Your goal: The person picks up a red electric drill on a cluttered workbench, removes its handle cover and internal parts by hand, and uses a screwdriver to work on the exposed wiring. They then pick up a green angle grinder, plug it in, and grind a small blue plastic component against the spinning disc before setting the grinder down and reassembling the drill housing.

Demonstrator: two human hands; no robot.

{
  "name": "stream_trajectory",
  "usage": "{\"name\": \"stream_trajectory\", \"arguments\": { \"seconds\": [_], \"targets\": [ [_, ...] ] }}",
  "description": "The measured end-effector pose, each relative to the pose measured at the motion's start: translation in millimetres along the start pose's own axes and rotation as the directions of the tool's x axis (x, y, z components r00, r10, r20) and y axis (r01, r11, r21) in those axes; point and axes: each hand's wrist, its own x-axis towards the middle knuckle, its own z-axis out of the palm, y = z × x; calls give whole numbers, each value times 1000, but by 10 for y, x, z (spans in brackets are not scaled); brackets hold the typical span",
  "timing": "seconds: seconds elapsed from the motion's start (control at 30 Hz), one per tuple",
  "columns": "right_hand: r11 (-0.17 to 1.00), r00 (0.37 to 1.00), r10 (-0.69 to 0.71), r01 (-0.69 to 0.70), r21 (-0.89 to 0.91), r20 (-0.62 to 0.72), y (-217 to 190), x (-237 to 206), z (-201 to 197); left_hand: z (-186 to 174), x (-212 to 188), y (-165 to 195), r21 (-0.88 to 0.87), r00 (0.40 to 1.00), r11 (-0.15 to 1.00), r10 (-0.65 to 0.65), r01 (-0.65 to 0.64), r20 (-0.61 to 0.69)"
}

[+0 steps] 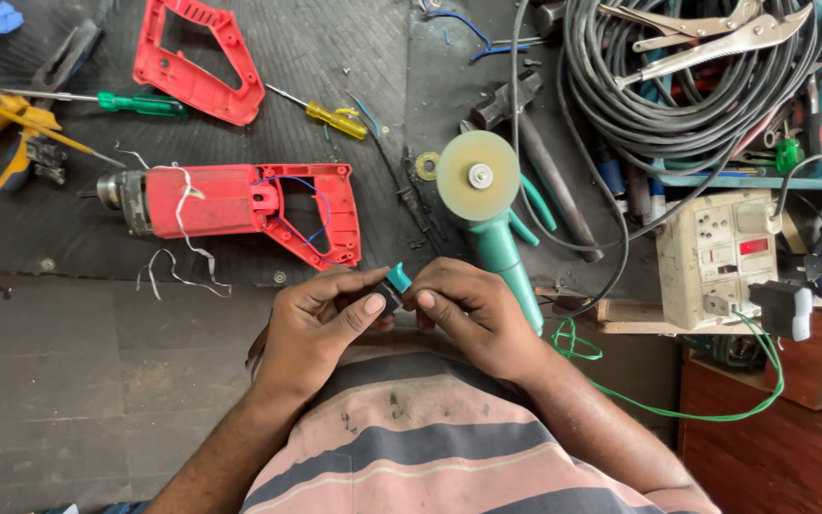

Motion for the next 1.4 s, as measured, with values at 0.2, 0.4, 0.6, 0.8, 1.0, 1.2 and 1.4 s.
{"name": "stream_trajectory", "arguments": {
  "seconds": [0.2, 0.4, 0.6, 0.8, 1.0, 1.2, 1.4],
  "targets": [
    [998, 987, -25, 17, -56, -159, -72, 196, 457, -265, -151, 248, 248, 991, 960, 136, -131, -2],
    [985, 995, 31, -47, -165, -98, -168, 405, 955, -781, -337, 672, 545, 936, 762, 307, -349, 171],
    [992, 990, -91, 100, 76, -112, -243, 622, 1512, -1387, -471, 740, 211, 975, 977, -52, 5, 218],
    [973, 976, -176, 152, -176, -127, -344, 683, 1852, -1797, -379, 756, -42, 914, 967, -224, 253, 338],
    [968, 912, -104, 1, -250, -398, -157, 550, 1987, -1760, -180, 1045, 622, 932, 721, 89, -304, 353],
    [673, 779, 412, 90, 734, -473, 208, 495, 1740, -1549, 516, 1234, 753, 629, -89, 492, -651, 602],
    [823, 728, 500, -230, 519, -470, 223, 749, 1285, -1306, 1092, 1049, 904, 837, -97, 345, -417, 424]
  ]
}}
